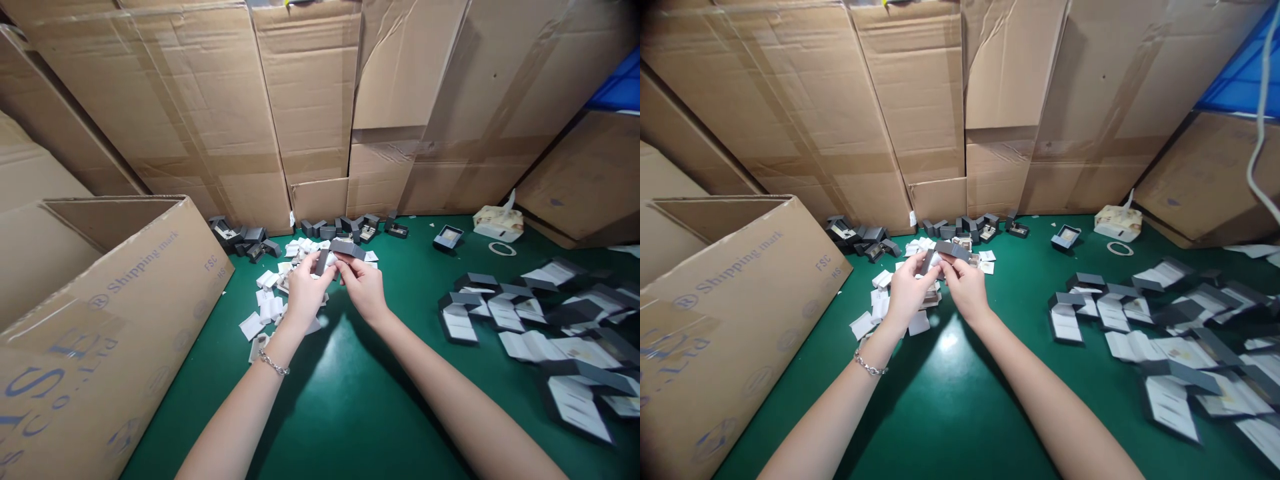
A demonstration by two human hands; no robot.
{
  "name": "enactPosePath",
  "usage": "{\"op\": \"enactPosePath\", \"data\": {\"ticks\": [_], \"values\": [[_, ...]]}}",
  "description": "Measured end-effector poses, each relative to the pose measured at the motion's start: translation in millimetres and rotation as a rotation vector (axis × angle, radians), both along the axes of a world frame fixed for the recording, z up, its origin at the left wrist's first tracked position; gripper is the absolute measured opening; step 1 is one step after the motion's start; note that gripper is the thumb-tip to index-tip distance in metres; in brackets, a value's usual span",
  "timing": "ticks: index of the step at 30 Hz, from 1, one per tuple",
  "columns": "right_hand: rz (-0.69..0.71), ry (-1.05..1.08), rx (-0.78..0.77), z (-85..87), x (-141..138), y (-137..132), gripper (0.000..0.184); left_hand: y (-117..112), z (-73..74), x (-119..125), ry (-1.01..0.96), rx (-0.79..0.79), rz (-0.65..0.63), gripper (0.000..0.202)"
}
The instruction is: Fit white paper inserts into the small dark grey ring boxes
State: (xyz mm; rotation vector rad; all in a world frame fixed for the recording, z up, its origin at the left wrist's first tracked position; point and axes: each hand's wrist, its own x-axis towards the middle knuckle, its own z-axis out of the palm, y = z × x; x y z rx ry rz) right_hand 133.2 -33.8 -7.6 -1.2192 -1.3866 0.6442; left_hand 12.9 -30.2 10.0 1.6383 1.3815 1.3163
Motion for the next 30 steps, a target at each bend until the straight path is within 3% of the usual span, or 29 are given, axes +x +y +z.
{"op": "enactPosePath", "data": {"ticks": [12, 23, 30], "values": [[0.066, 0.207, -0.039, -3.2, -7, -1, 0.040, -4, -1.9, 0, 0.087, 0.114, -0.006, 0.032], [0.046, 0.132, -0.032, -2.9, 0, 3, 0.033, -3, -9.3, 4, 0.110, 0.121, 0.010, 0.034], [0.117, 0.174, -0.070, -3.1, 3, 8, 0.032, -3, -12.0, 5, 0.170, 0.117, 0.045, 0.033]]}}
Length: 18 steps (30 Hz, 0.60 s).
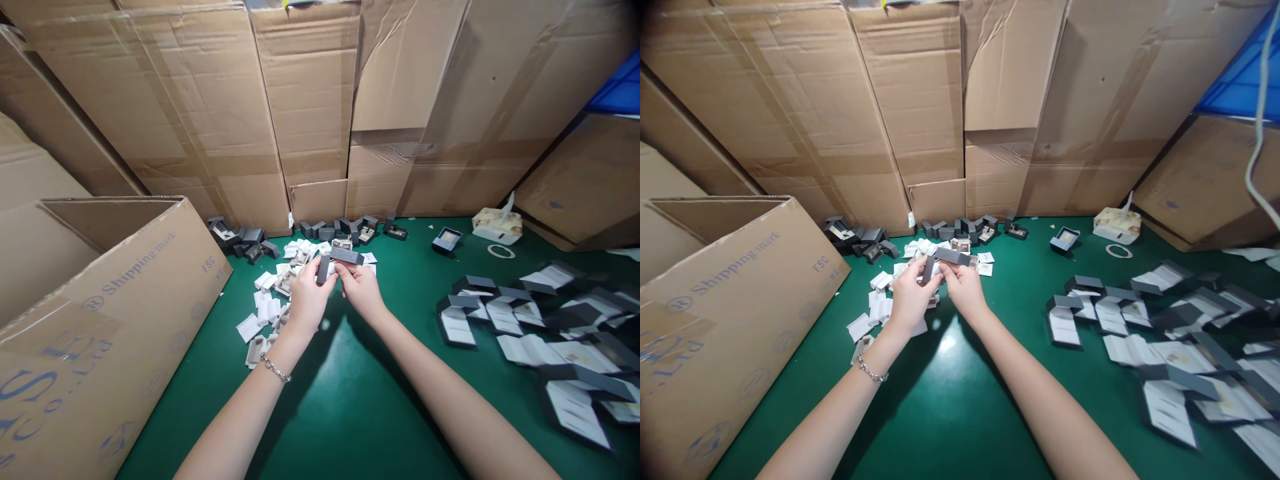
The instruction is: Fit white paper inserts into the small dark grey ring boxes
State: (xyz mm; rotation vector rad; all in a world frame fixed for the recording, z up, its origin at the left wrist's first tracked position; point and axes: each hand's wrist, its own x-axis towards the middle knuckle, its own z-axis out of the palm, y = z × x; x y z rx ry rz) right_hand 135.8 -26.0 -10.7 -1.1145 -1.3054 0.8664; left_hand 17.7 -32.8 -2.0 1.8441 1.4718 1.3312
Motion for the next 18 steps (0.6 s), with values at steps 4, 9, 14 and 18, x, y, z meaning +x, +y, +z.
{"op": "enactPosePath", "data": {"ticks": [4, 9, 14, 18], "values": [[-0.053, -0.063, 0.027, 2.7, 2, -1, 0.026, 0, -0.3, 0, -0.015, -0.013, -0.013, 0.033], [-0.180, -0.092, 0.073, 4.3, 1, -6, 0.022, -2, 2.6, 2, -0.047, -0.026, -0.036, 0.033], [-0.274, -0.163, 0.152, -0.2, -1, -8, 0.023, -8, 7.0, 6, -0.079, -0.028, -0.046, 0.033], [-0.308, -0.335, 0.224, -0.4, 0, -7, 0.026, -7, 11.1, 5, -0.130, -0.056, -0.057, 0.031]]}}
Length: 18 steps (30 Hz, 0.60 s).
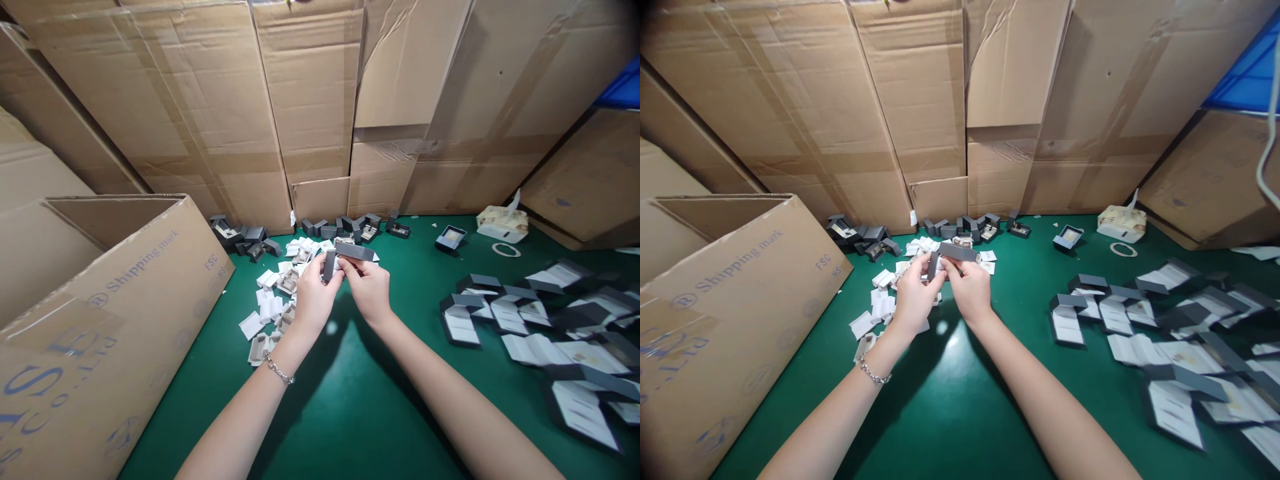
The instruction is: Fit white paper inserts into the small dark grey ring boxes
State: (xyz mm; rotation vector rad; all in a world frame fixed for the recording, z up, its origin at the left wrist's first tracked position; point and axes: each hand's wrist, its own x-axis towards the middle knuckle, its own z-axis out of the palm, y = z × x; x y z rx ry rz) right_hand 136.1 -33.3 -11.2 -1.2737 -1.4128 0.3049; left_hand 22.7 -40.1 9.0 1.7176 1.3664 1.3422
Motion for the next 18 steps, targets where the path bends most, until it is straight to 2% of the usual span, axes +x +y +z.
{"op": "enactPosePath", "data": {"ticks": [3, 6, 8, 10, 11, 13, 15, 18], "values": [[0.066, -0.211, 0.044, 1.7, -1, -2, 0.030, 10, 0.5, -6, -0.113, -0.089, -0.004, 0.030], [0.230, -0.337, 0.124, 2.7, -4, -6, 0.030, 20, -0.2, -13, -0.418, -0.316, -0.105, 0.028], [0.250, -0.294, 0.161, 2.5, -6, -6, 0.025, 23, 1.0, -15, -0.603, -0.448, -0.190, 0.023], [0.149, -0.152, 0.135, 2.4, -5, -4, 0.018, 21, 4.3, -15, -0.712, -0.526, -0.249, 0.019], [0.087, -0.058, 0.091, 2.7, -4, -2, 0.016, 19, 6.4, -15, -0.745, -0.549, -0.265, 0.018], [0.048, 0.130, -0.054, 4.3, -1, 4, 0.026, 14, 10.8, -13, -0.786, -0.576, -0.273, 0.022], [0.152, 0.259, -0.238, 6.9, 3, 9, 0.038, 11, 14.1, -12, -0.805, -0.595, -0.274, 0.028], [0.315, 0.333, -0.426, 10.7, 6, 13, 0.040, 10, 15.5, -11, -0.818, -0.614, -0.284, 0.028]]}}
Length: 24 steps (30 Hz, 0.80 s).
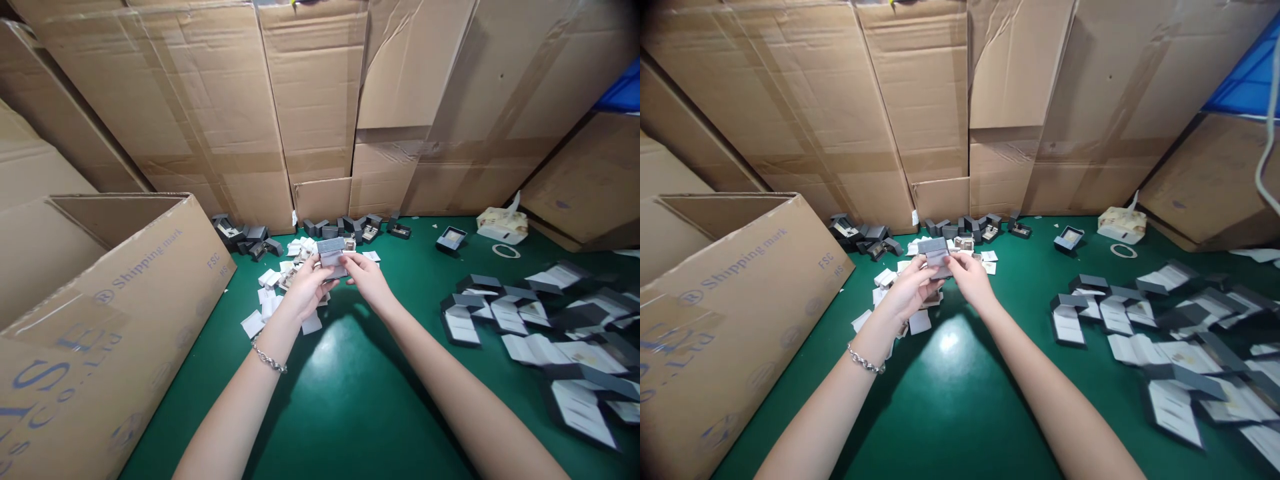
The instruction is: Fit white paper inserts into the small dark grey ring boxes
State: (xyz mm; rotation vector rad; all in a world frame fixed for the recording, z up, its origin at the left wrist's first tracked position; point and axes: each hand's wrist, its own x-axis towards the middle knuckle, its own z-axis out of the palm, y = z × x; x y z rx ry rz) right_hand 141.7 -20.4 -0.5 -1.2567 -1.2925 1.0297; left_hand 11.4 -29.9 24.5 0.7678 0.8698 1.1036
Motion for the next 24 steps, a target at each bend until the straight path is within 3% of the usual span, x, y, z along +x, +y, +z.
{"op": "enactPosePath", "data": {"ticks": [4, 10, 15, 19, 24], "values": [[0.009, 0.041, 0.004, 2.7, -2, -2, 0.034, 2, -4.0, 1, -0.032, 0.000, 0.003, 0.015], [-0.028, -0.071, 0.120, 4.6, -5, -10, 0.028, 1, -11.0, 8, -0.091, -0.006, 0.043, 0.020], [-0.134, -0.363, 0.347, 1.8, -8, -16, 0.026, -1, -10.8, 13, -0.171, -0.075, 0.115, 0.010], [-0.057, -0.492, 0.579, -4.7, -9, -15, 0.018, 0, -8.8, 14, -0.221, -0.068, 0.154, 0.011], [-0.008, -0.537, 0.643, -9.2, -7, -11, 0.023, 1, -9.5, 15, -0.249, -0.110, 0.201, 0.010]]}}
